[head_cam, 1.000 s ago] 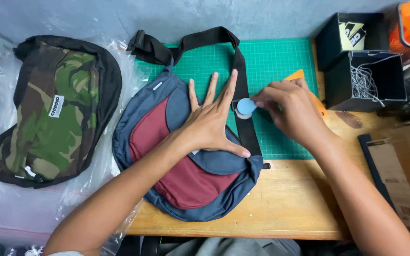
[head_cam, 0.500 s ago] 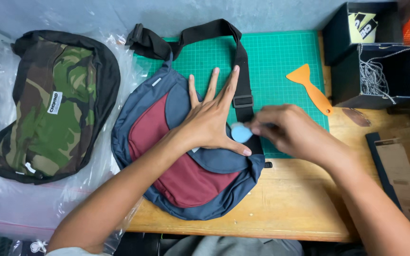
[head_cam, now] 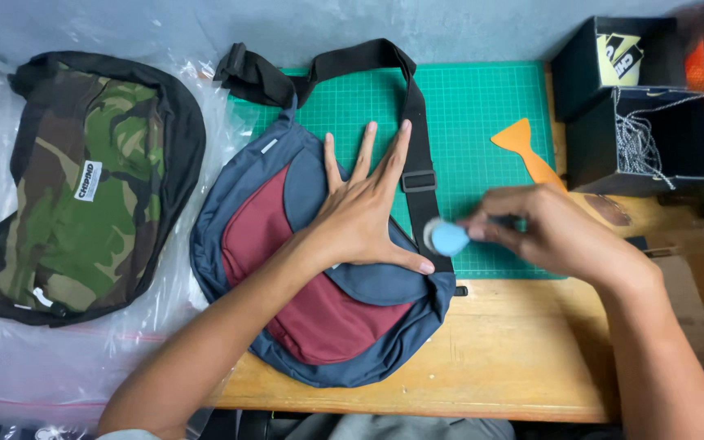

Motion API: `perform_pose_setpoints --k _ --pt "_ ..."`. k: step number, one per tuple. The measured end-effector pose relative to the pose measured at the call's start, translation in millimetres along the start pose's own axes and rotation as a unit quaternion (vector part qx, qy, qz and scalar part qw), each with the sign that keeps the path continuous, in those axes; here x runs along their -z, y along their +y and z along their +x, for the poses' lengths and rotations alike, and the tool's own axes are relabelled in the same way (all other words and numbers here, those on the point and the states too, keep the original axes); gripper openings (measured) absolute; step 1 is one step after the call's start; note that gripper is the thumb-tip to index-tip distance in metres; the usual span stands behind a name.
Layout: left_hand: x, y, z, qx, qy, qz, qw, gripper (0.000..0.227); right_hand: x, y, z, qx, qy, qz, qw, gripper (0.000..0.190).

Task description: The person uses a light blue brush to clean the exterior of a blue and maroon sling bag on a green cutting mat. They scrub the front pocket, the main body, and the shoulder strap, then briefly use an orange plastic scraper on the pocket before resuming brushing. The bag is flipped over to clean the back side as well.

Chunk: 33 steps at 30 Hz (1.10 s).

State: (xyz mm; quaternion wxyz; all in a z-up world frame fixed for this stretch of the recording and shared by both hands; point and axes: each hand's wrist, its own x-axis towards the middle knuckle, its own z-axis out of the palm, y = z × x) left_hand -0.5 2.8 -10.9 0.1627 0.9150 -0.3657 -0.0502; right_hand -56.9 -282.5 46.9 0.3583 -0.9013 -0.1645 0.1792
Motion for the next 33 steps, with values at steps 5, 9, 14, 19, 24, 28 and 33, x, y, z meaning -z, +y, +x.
perform_pose_setpoints --k 5,9,14,19,24,28,33 --pt "1 -1 0 -0.008 -0.001 -0.005 1.000 0.198 -1 -6 9 0.043 0.076 -0.040 0.995 0.019" --pt "-3 -3 1 -0.010 0.000 0.007 1.000 0.198 -8 10 59 0.161 0.172 -0.061 0.970 0.010" --pt "-4 -3 2 -0.004 0.000 0.008 1.000 0.197 3 60 130 0.142 0.265 -0.175 0.937 0.005" --pt "-11 -7 1 -0.008 0.016 0.041 0.999 0.188 14 37 115 0.154 0.343 -0.207 0.903 0.008" --pt "-7 -4 -2 -0.029 0.072 0.005 0.997 0.165 11 23 96 0.047 0.173 -0.021 0.984 0.010" --pt "-2 12 -8 -0.027 0.079 0.040 0.996 0.143 9 32 111 0.096 0.217 -0.062 0.970 0.005" --pt "-1 29 -12 -0.063 0.103 0.104 0.987 0.102 18 32 126 0.129 0.149 -0.081 0.977 0.008"
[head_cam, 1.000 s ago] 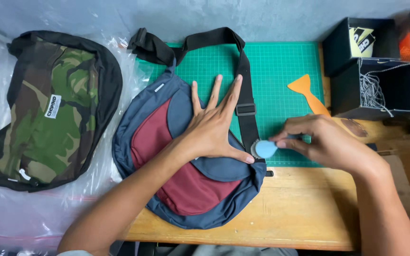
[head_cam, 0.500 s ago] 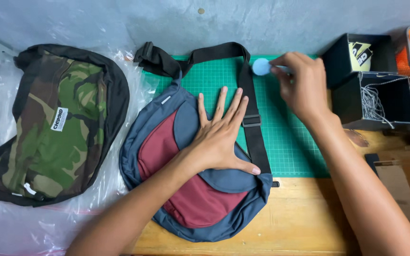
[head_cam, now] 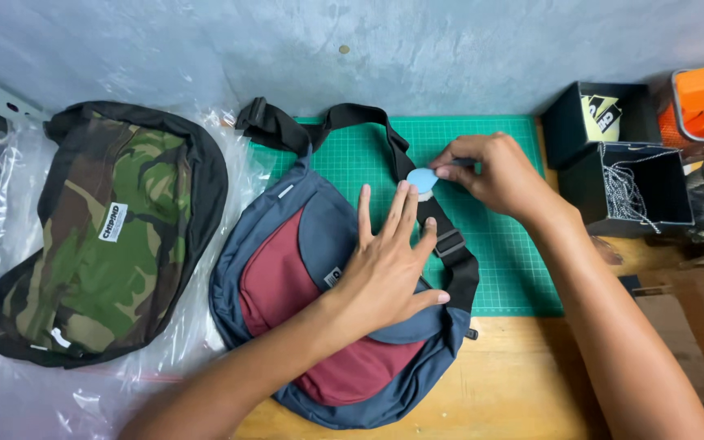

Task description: The person uses a light blue brush to clean the exterior of a blue and maroon sling bag on a green cutting mat. They scrub the front pocket, the main body, and the shoulder strap, then briefly use an orange plastic scraper on the pocket before resuming brushing. The bag is flipped over to clean the back side as well.

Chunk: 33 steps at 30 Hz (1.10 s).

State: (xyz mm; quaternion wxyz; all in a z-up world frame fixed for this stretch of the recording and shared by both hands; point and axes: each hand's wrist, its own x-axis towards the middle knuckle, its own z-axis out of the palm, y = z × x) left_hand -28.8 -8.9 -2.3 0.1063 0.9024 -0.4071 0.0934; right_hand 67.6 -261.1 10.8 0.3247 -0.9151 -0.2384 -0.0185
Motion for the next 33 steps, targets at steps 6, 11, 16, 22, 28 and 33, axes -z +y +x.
perform_pose_setpoints --k 6,11,16,22,28,33 --pt "10 28 -7 -0.048 -0.001 -0.108 0.993 0.080 -27 2 41 0.023 0.057 -0.004 0.998 0.008" --pt "5 34 -11 -0.075 0.020 -0.049 0.996 0.069 -47 17 84 0.084 0.061 -0.029 0.994 0.007" --pt "-6 36 -11 -0.136 0.035 -0.010 0.990 0.065 -62 11 104 0.097 0.069 -0.037 0.992 0.008" --pt "-3 39 -14 -0.112 0.030 -0.009 0.993 0.064 -44 -25 85 0.124 0.233 -0.077 0.961 0.012" --pt "-17 26 -6 -0.015 0.067 -0.010 0.998 0.069 23 -60 -15 -0.058 0.187 0.014 0.981 0.011" --pt "-19 -22 12 0.009 0.053 -0.100 0.994 0.043 30 -81 -88 -0.171 0.135 0.054 0.974 0.010"
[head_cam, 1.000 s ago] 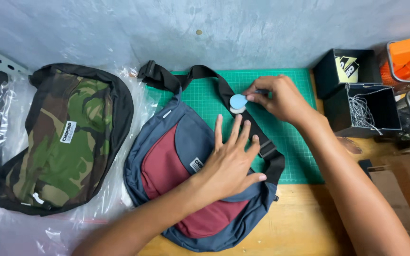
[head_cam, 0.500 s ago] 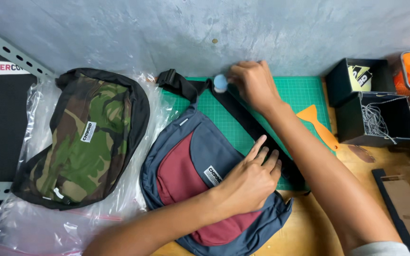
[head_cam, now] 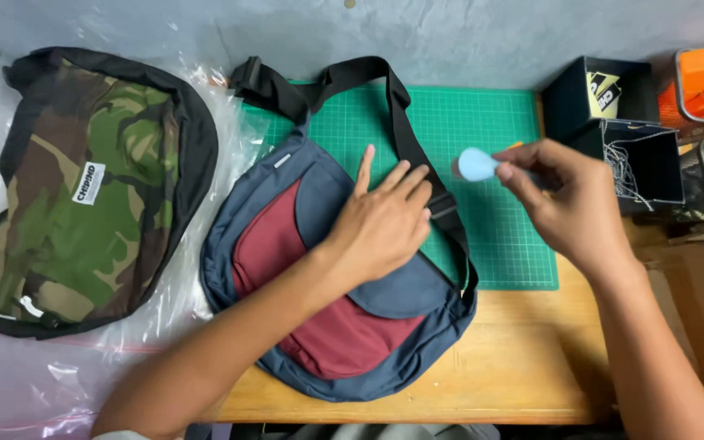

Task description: The person uses a light blue brush to clean the exterior of a blue and maroon sling bag on a green cutting mat. They scrub the front pocket, the main body, and the shoulder strap, then briefly use an orange plastic scraper on the pocket before resuming brushing. The bag is flipped over to clean the back side as well.

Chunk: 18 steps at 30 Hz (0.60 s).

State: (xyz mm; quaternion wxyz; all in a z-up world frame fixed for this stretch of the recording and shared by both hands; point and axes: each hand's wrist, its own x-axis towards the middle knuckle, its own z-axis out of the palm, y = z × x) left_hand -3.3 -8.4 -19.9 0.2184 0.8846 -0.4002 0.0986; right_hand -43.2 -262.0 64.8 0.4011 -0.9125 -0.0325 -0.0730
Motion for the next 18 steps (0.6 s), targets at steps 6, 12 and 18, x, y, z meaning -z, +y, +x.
perform_pose_setpoints --k 6,12,18 --pt "-6 -11 2 0.030 -0.034 0.011 0.999 0.040 -30 -4 -55 0.036 -0.118 0.005 0.992 0.008" --pt "0 -11 -2 -0.026 -0.005 0.016 1.000 0.024 -22 3 -44 0.099 -0.167 -0.106 0.975 0.013" --pt "-4 -16 -6 -0.026 -0.007 0.044 0.999 0.045 -27 22 -39 0.084 -0.135 -0.051 0.986 0.009"
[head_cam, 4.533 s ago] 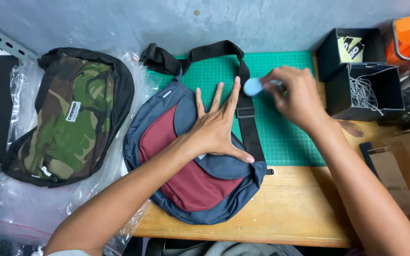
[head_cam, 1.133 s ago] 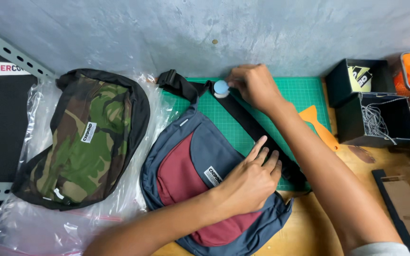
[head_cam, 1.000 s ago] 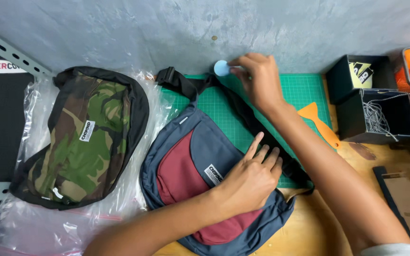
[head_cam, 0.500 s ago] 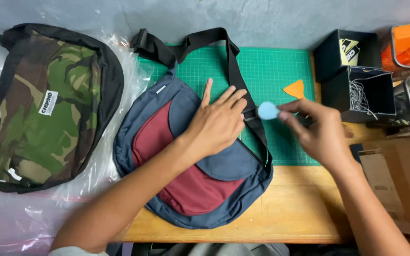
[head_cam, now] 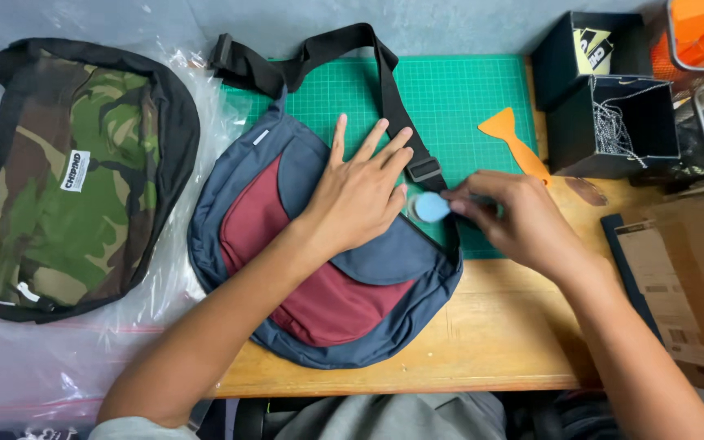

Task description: The person uses a light blue brush to clean the exterior of a blue and maroon sling bag on a green cutting mat. They scrub the front pocket, the main body, and the shoulder strap, then briefly use an orange plastic scraper on the pocket before resuming brushing. The bag is flipped over to clean the back side as well.

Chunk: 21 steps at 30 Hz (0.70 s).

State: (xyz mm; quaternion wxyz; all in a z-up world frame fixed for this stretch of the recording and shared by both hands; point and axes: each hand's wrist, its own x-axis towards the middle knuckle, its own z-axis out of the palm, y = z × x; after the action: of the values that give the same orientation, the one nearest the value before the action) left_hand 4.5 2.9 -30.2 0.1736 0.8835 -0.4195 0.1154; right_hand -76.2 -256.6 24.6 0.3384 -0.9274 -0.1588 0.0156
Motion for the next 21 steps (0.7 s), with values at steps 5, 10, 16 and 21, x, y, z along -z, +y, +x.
perform_pose_setpoints --k 5,10,16,21 --pt "2 -2 2 0.000 -0.010 -0.011 1.000 0.041 35 -28 -44 -0.075 0.002 0.059 0.995 0.017" --pt "2 -3 2 -0.004 -0.012 -0.007 1.000 0.041 23 -9 -61 -0.069 0.003 0.031 0.997 0.016" --pt "17 -3 10 0.018 -0.048 -0.064 0.997 0.043 4 -27 -80 -0.143 0.201 0.044 0.968 0.017" --pt "63 7 24 0.094 0.034 -0.193 0.976 0.056 -39 -59 -79 -0.270 0.071 0.025 0.960 0.097"
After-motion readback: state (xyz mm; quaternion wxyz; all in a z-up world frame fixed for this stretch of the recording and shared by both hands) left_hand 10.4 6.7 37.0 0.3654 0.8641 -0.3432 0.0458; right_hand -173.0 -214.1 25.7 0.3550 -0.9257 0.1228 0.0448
